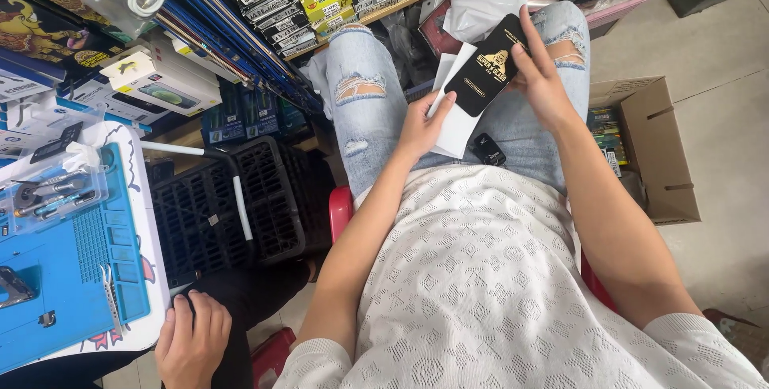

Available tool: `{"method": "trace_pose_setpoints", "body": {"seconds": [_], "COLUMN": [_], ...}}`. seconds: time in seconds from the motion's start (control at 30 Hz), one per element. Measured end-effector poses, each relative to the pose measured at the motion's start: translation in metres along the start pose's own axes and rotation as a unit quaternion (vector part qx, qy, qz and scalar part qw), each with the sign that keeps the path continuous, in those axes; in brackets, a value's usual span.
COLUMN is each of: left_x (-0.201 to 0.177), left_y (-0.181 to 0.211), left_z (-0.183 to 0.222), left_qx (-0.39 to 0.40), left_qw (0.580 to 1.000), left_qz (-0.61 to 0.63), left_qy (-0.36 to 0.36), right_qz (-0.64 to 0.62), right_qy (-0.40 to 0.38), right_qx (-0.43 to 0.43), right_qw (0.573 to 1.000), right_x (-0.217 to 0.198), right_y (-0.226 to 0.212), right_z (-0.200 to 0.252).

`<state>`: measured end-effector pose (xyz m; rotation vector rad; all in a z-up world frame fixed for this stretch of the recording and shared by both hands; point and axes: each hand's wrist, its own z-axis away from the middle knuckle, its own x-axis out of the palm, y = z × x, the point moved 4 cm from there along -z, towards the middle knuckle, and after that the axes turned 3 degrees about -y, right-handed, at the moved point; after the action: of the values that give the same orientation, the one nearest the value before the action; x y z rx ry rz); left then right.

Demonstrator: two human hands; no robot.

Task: The person is unboxing and inspecting a mobile phone screen or part at a repair station.

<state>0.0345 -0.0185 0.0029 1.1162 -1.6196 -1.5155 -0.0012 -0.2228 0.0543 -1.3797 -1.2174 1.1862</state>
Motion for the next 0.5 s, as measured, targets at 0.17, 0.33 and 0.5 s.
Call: {"method": "trace_pose_setpoints", "body": {"seconds": [0.17, 0.33, 0.5], "left_x": [-0.002, -0.005, -0.006], "left_y": [0.01, -0.013, 0.016], "left_z": [0.001, -0.003, 0.0], "left_qx": [-0.011, -0.013, 0.004], "left_qw": [1.0, 1.0, 1.0], "left_qz": [-0.001, 0.002, -0.007], "left_qy": [0.007, 0.027, 0.014], "right_qz": [0.082, 0.103, 0.102], "right_qy": [-0.047, -0.161, -0.202], "right_qx": [0.018, 0.035, 0.066], "right_qw": [0.995, 0.981, 0.972], "right_x": [0.021, 0.046, 0.046], "right_y": [-0.005, -0.016, -0.016], "right_z": [0.002, 0.011, 0.009]}}
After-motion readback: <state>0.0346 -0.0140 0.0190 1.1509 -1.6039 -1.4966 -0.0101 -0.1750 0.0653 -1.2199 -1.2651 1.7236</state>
